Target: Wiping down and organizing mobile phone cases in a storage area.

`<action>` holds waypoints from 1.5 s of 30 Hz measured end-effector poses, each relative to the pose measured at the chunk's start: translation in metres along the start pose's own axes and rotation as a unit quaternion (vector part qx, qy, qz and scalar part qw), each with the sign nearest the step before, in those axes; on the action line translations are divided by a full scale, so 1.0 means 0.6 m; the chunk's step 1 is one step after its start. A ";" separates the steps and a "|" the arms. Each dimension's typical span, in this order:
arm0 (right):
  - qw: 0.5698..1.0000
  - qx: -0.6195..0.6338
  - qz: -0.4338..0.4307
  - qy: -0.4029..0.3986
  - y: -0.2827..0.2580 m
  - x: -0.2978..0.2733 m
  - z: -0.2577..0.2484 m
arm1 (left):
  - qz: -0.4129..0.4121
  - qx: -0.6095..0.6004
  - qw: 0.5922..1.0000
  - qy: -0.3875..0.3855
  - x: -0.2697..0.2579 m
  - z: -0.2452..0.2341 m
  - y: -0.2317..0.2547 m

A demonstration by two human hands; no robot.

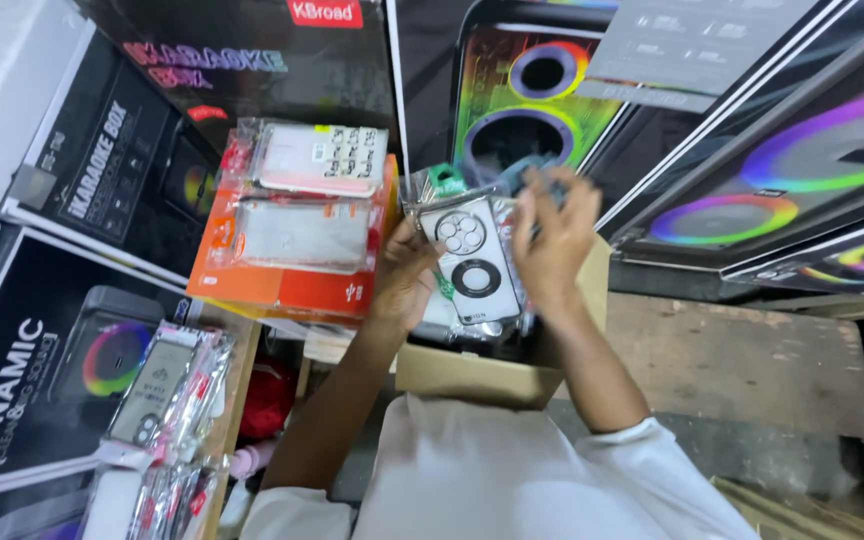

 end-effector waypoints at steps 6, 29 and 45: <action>0.990 0.119 0.044 0.052 -0.100 0.059 -0.092 | 0.049 0.053 0.997 0.030 -0.019 0.020 0.028; 0.959 0.260 0.114 -0.022 -0.086 0.018 0.026 | -0.113 -0.101 0.987 -0.052 -0.039 0.041 -0.055; 0.957 0.275 0.077 -0.049 -0.099 -0.010 0.061 | -0.095 -0.158 0.981 0.055 -0.012 -0.030 -0.130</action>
Point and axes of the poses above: each hand's wrist, its own x-axis towards the middle knuckle, its own z-axis out of the palm, y = z × x, the point moved 7 cm from there along x, towards the middle knuckle, and after that the axes turned 7 degrees about y, right-handed, at the moved point
